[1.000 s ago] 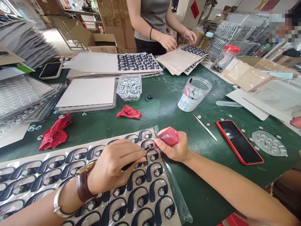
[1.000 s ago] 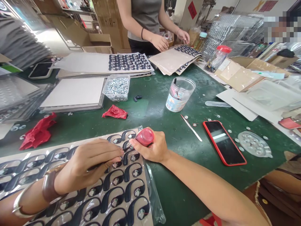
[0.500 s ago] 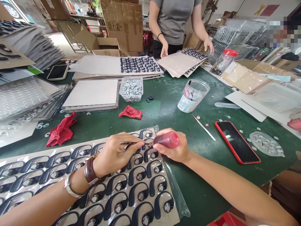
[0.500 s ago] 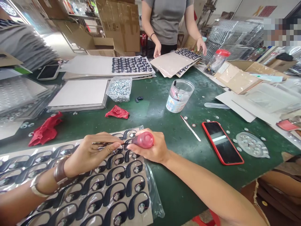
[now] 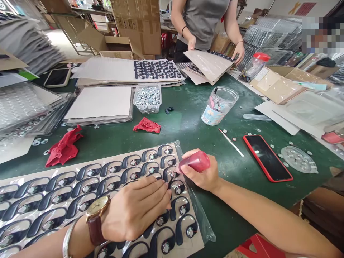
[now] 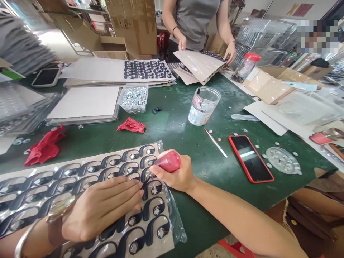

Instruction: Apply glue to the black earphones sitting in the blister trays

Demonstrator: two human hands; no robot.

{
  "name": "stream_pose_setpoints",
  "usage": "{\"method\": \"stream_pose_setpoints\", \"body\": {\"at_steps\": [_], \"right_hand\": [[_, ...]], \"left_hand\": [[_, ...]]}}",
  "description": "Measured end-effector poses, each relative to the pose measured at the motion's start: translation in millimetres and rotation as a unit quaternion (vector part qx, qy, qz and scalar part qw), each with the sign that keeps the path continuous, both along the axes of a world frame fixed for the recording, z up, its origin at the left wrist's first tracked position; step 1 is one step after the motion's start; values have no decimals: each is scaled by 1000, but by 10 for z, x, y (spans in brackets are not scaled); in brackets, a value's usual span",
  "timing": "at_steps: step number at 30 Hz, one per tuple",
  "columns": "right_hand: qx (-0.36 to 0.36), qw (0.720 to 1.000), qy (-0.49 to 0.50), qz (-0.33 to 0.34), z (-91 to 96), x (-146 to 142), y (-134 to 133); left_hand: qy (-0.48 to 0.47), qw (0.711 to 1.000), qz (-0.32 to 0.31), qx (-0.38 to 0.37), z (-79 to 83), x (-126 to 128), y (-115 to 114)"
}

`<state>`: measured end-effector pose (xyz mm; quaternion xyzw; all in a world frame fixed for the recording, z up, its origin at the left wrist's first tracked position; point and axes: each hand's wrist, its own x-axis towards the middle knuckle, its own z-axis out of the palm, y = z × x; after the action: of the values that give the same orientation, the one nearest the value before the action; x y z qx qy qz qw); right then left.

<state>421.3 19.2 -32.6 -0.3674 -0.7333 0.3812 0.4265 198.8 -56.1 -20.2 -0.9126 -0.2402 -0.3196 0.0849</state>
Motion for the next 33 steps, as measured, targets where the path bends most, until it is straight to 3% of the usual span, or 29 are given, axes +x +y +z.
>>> {"method": "stream_pose_setpoints", "body": {"at_steps": [10, 16, 23, 33], "right_hand": [[56, 998, -27, 25, 54, -40, 2], [148, 987, -57, -30, 71, -22, 18], [158, 987, -15, -34, 100, -24, 18], [164, 985, -37, -30, 122, -13, 29]], "left_hand": [[41, 999, -6, 11, -13, 29, -56], [38, 999, -6, 3, -12, 22, -56], [30, 999, -4, -17, 6, 5, -37], [30, 999, -2, -33, 26, -7, -29]]}}
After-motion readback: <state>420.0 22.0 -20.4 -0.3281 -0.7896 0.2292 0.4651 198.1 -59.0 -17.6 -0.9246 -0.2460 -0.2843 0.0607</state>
